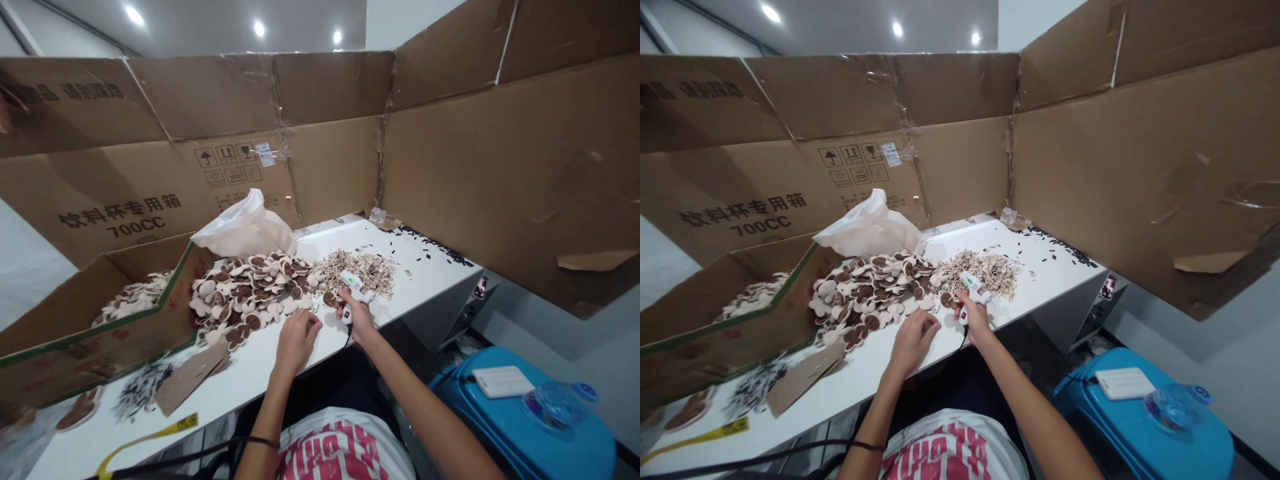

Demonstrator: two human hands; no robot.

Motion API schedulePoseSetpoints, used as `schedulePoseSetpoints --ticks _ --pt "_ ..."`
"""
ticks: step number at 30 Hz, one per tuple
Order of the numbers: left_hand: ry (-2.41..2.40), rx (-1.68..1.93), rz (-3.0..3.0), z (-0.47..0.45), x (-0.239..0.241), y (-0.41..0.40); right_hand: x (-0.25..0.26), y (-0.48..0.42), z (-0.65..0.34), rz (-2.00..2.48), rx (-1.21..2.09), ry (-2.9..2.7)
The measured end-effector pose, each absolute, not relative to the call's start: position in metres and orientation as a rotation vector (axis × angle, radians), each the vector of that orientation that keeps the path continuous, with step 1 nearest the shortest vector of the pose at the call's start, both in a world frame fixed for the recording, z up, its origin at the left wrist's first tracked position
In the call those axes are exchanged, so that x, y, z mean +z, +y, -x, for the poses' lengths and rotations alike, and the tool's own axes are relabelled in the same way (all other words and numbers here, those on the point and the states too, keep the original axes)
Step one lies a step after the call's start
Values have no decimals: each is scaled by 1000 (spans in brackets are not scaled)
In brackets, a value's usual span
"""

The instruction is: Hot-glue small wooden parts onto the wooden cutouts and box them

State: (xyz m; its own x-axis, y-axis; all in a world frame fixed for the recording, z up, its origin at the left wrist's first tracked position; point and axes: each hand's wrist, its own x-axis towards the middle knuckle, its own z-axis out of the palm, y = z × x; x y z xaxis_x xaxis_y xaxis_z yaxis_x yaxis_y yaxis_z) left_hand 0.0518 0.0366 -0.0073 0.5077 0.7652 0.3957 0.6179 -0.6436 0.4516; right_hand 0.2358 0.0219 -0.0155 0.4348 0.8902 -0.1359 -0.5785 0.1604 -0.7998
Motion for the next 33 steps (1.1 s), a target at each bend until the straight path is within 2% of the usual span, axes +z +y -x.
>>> schedulePoseSetpoints --ticks 13,22,33 --pt "908 1091 -2196 -51 -1 35 -18 23 -234 927 1049 -464" --pt "938 1189 -1959 -51 -2 34 -20 24 -233 913 1024 -518" --pt "868 1172 -2164 -52 6 29 -22 25 -232 894 1014 -557"
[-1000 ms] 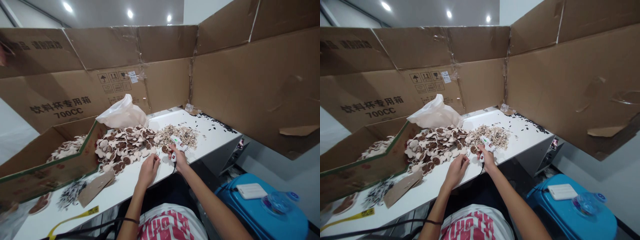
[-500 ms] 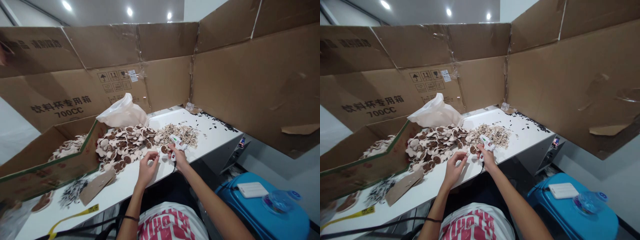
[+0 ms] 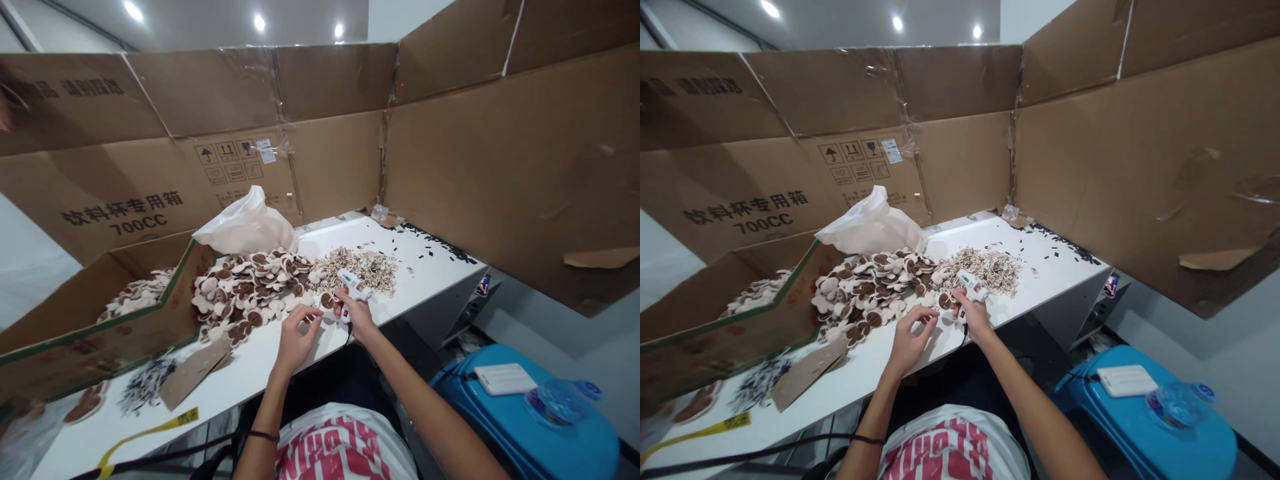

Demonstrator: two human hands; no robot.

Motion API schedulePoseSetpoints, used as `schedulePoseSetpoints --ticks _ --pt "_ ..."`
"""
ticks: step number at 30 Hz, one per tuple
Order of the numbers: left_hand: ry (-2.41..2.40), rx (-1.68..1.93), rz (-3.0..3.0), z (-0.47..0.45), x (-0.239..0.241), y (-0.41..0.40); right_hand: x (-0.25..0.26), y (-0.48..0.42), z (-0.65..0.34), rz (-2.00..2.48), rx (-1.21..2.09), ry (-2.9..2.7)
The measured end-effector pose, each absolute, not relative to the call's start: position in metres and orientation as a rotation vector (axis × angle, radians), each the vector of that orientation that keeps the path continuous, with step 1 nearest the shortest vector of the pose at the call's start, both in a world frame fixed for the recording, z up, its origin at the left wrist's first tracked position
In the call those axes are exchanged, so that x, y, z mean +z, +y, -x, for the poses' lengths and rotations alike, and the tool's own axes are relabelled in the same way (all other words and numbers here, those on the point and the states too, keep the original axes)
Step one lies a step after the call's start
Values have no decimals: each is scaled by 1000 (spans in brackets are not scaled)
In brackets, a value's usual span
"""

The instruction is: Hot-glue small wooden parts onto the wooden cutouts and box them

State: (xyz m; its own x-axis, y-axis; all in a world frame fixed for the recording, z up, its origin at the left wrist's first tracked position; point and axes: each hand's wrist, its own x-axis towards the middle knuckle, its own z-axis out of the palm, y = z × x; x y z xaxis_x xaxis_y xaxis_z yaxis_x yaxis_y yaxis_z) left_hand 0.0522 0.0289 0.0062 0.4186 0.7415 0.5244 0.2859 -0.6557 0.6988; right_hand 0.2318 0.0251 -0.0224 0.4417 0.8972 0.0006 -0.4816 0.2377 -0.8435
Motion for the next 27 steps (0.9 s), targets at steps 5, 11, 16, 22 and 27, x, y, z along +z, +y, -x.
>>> schedulePoseSetpoints --ticks 5,11,16,22,27 --pt "801 1166 -2191 -52 7 29 -25 25 -231 905 1025 -581" --pt "873 1192 -2139 -51 4 29 -27 24 -230 931 1049 -640" --pt "867 1204 -2122 -52 4 29 -24 21 -231 974 1088 -674" --pt "824 1201 -2123 -53 4 30 -23 20 -231 1000 1081 -694" --pt "828 1190 -2110 -53 3 30 -24 20 -232 981 1101 -728"
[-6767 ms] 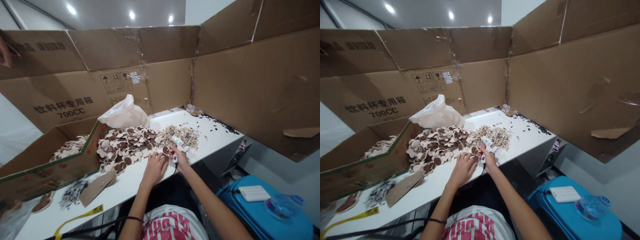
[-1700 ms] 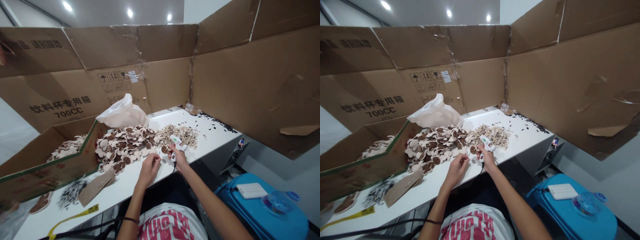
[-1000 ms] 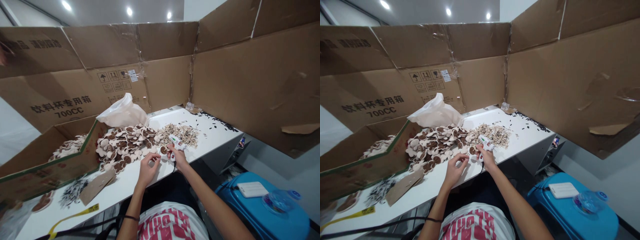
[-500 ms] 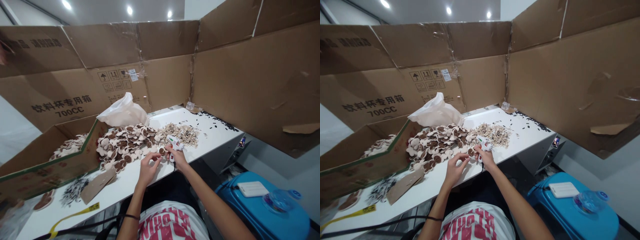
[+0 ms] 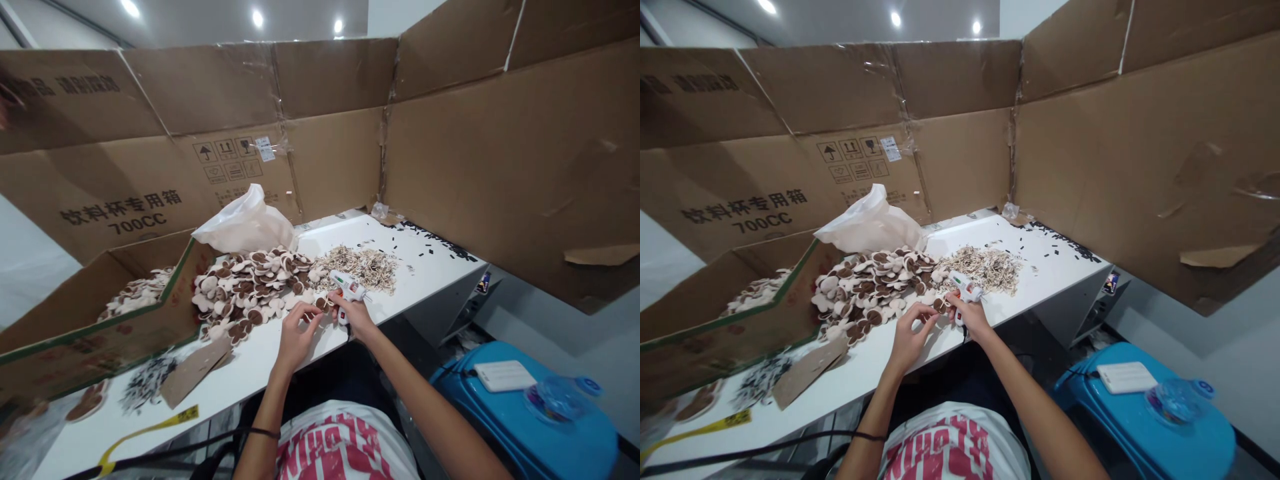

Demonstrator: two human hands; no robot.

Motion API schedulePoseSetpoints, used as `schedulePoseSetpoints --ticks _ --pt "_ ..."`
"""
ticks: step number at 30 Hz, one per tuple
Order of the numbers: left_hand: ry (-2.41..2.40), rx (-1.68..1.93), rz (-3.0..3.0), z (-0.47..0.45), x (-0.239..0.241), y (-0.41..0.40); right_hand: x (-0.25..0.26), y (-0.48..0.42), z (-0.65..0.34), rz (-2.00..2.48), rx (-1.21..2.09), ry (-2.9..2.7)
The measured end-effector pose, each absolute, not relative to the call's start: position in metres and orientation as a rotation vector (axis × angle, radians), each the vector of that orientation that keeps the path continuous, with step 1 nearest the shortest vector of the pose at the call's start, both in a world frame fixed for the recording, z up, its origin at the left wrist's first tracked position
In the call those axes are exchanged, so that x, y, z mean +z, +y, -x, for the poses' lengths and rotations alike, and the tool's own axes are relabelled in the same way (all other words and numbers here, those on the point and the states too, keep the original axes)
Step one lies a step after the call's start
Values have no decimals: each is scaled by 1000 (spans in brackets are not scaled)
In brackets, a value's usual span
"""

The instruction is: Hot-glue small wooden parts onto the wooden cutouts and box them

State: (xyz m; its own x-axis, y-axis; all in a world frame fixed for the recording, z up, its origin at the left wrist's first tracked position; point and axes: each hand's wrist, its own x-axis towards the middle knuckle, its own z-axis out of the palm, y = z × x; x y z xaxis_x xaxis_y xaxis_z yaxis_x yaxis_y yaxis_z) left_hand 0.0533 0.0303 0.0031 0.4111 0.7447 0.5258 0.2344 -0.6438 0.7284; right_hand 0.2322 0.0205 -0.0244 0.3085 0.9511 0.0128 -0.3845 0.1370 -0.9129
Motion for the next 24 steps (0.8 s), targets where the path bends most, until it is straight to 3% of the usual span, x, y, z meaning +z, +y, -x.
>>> schedulePoseSetpoints --ticks 24 --pt "866 1235 -2142 -55 4 30 -14 13 -232 983 1180 -790"
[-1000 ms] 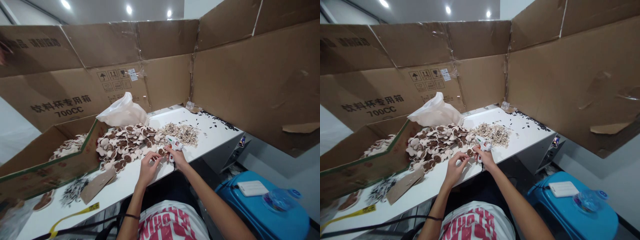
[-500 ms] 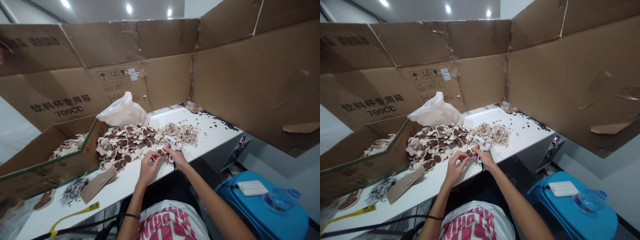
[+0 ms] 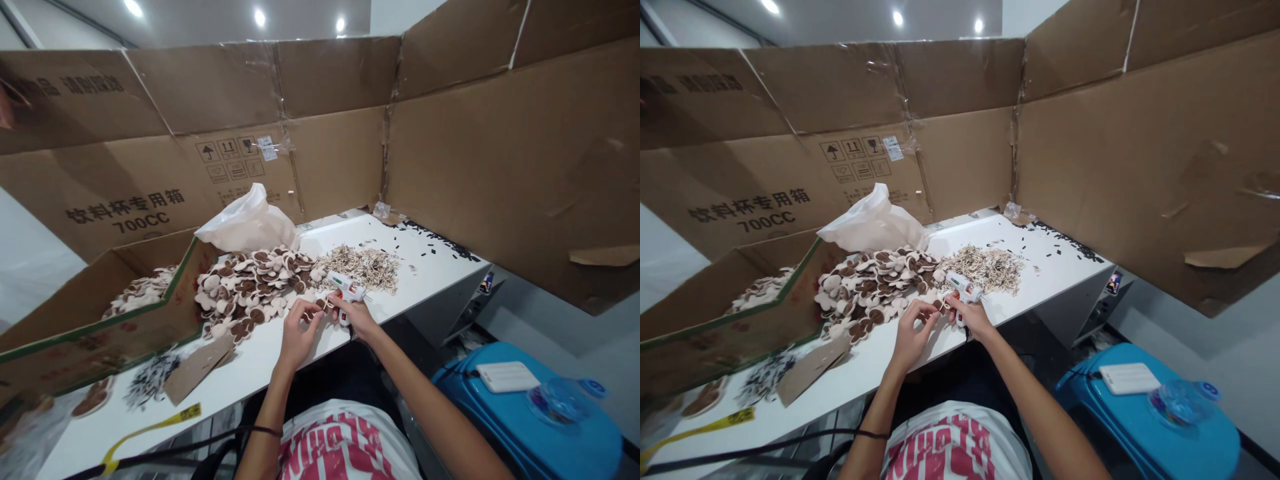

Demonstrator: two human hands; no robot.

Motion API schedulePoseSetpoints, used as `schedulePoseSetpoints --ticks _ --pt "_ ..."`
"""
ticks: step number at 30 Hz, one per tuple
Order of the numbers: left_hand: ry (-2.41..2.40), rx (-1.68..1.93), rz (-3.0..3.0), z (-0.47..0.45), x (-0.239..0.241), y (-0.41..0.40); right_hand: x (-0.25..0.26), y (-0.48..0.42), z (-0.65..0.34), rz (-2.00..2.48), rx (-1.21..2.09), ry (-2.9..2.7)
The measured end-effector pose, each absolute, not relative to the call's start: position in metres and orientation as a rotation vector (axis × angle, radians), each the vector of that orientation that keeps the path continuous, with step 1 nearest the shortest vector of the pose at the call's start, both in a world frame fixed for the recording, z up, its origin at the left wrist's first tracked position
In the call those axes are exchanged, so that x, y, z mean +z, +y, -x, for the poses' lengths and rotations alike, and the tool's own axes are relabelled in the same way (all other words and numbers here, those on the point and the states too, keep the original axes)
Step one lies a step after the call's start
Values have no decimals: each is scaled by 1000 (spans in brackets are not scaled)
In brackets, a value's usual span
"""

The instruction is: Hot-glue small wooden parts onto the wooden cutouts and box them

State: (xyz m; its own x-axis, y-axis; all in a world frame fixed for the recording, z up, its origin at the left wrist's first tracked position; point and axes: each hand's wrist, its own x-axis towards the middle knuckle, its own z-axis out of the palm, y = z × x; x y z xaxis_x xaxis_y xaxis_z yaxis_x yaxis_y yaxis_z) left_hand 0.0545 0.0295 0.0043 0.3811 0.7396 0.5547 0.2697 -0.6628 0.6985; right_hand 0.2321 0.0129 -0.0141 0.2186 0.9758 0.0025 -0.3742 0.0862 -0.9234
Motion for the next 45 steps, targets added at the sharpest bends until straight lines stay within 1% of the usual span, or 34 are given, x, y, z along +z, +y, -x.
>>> schedulePoseSetpoints --ticks 12,18,36,45 --pt "902 1261 -2191 -52 2 31 -19 15 -233 962 1177 -818" --pt "868 1198 -2159 -53 2 30 -21 16 -234 971 1172 -836" --pt "895 1186 -2117 -53 4 30 -25 18 -234 952 1185 -831" --pt "930 1194 -1987 -54 -9 35 -28 19 -235 928 1188 -857"
